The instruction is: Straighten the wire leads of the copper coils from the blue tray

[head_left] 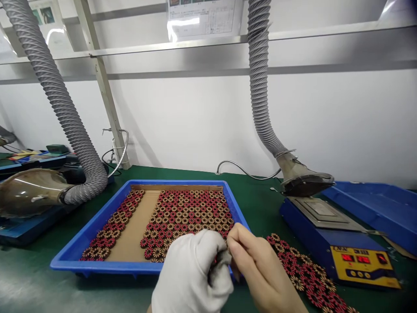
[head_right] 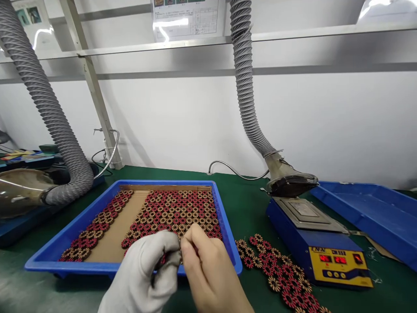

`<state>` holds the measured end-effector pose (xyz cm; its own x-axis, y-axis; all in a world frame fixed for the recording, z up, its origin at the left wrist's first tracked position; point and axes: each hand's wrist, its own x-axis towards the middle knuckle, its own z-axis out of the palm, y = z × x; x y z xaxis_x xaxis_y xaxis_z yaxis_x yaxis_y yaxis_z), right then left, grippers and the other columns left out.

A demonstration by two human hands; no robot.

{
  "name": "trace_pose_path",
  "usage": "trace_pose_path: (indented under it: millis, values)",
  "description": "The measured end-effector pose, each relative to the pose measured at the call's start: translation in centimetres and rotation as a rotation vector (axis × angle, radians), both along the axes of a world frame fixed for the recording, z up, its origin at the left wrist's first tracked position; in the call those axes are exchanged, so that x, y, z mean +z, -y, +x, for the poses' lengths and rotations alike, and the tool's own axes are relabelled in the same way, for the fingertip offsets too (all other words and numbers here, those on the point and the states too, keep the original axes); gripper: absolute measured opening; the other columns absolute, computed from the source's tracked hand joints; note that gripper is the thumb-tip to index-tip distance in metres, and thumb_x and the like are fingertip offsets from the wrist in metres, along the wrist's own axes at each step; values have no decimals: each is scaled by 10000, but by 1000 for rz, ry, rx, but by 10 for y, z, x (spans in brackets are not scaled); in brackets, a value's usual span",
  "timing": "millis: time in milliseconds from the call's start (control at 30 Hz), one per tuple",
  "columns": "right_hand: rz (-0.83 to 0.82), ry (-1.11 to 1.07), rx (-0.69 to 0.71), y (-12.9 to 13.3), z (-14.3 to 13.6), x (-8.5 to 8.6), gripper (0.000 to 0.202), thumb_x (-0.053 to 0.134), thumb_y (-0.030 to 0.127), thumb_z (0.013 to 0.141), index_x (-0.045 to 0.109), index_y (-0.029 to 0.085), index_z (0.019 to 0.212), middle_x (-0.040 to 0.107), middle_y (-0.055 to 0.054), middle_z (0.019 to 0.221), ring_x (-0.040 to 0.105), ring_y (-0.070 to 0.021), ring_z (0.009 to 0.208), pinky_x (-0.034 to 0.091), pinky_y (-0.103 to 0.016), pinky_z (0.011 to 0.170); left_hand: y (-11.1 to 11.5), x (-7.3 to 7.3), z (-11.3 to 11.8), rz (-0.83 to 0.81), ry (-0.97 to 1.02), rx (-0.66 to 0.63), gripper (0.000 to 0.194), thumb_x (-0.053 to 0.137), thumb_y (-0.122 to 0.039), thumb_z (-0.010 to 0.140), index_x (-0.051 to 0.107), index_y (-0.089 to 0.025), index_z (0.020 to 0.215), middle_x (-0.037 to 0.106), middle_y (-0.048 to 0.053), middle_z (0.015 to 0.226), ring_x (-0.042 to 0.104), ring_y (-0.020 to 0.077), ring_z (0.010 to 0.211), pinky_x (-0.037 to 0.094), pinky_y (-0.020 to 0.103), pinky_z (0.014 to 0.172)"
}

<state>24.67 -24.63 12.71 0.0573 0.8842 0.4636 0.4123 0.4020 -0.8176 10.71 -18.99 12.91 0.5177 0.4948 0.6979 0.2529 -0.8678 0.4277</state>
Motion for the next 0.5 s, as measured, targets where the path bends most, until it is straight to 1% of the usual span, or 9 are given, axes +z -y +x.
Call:
trace_pose_path:
  millis: [33, 67, 100, 133, 167, 233, 300, 367, 500]
  values:
    - [-70, -179, 112, -2, 1, -2, 337, 364, 335, 1018, 408, 230, 701, 390, 57, 554, 404, -132, 468, 319, -262, 469, -1, -1, -1, 22, 10, 1, 123, 421, -113, 742, 451, -225, 704, 515, -45, 593, 487, 112, 517, 392, 220, 538]
    - [-92, -338, 197, -5, 3, -4, 356, 386, 376, 1014, 408, 230, 690, 372, 67, 530, 393, -124, 443, 327, -256, 457, -1, -2, -1, 1, 26, 0, 126, 424, -106, 736, 450, -227, 708, 499, -52, 586, 467, 105, 505, 382, 213, 526]
    - [-59, -443, 230, -8, 5, -5, 362, 417, 383, 1007, 426, 225, 682, 381, 69, 518, 403, -120, 437, 344, -252, 460, -2, -2, -2, -57, 48, -2, 135, 426, -97, 728, 453, -228, 716, 492, -58, 586, 453, 98, 502, 374, 206, 523]
    - [18, -474, 206, -10, 6, -7, 343, 454, 356, 999, 470, 214, 687, 425, 58, 522, 440, -123, 456, 369, -254, 482, -2, -2, -2, -143, 69, -3, 142, 425, -90, 724, 461, -228, 724, 496, -60, 592, 448, 95, 508, 370, 203, 527]
    - [126, -435, 139, -12, 7, -8, 294, 489, 299, 987, 536, 202, 713, 493, 36, 551, 488, -132, 499, 395, -261, 514, -2, -1, -2, -245, 90, -3, 142, 424, -92, 724, 469, -227, 731, 507, -58, 600, 451, 96, 519, 371, 203, 535]
    - [339, -242, 0, -15, 7, -7, 160, 553, 146, 936, 655, 202, 827, 616, -8, 661, 572, -157, 614, 440, -277, 580, -1, 2, -1, -445, 131, -11, 106, 422, -135, 746, 473, -224, 719, 510, -49, 598, 452, 104, 537, 372, 218, 549]
    - [486, -71, -26, -16, 5, -6, 256, 585, 6, 861, 699, 220, 945, 677, -26, 744, 621, -176, 683, 485, -298, 632, 0, 7, 0, -590, 172, -25, 76, 429, -198, 759, 473, -220, 701, 489, -40, 594, 438, 116, 550, 370, 237, 555]
    - [567, 9, 1, -17, 4, -3, 352, 593, -71, 810, 709, 219, 972, 696, -32, 762, 643, -186, 706, 517, -313, 651, 2, 12, 1, -676, 210, -42, 74, 450, -235, 751, 472, -218, 683, 463, -37, 591, 417, 121, 561, 367, 247, 554]
    - [598, 52, 21, -19, 5, 0, 339, 606, -78, 796, 722, 196, 958, 693, -43, 745, 634, -191, 697, 527, -316, 624, 2, 16, 0, -801, 226, -139, 68, 464, -241, 746, 451, -224, 682, 384, -62, 538, 353, 106, 498, 313, 235, 473]
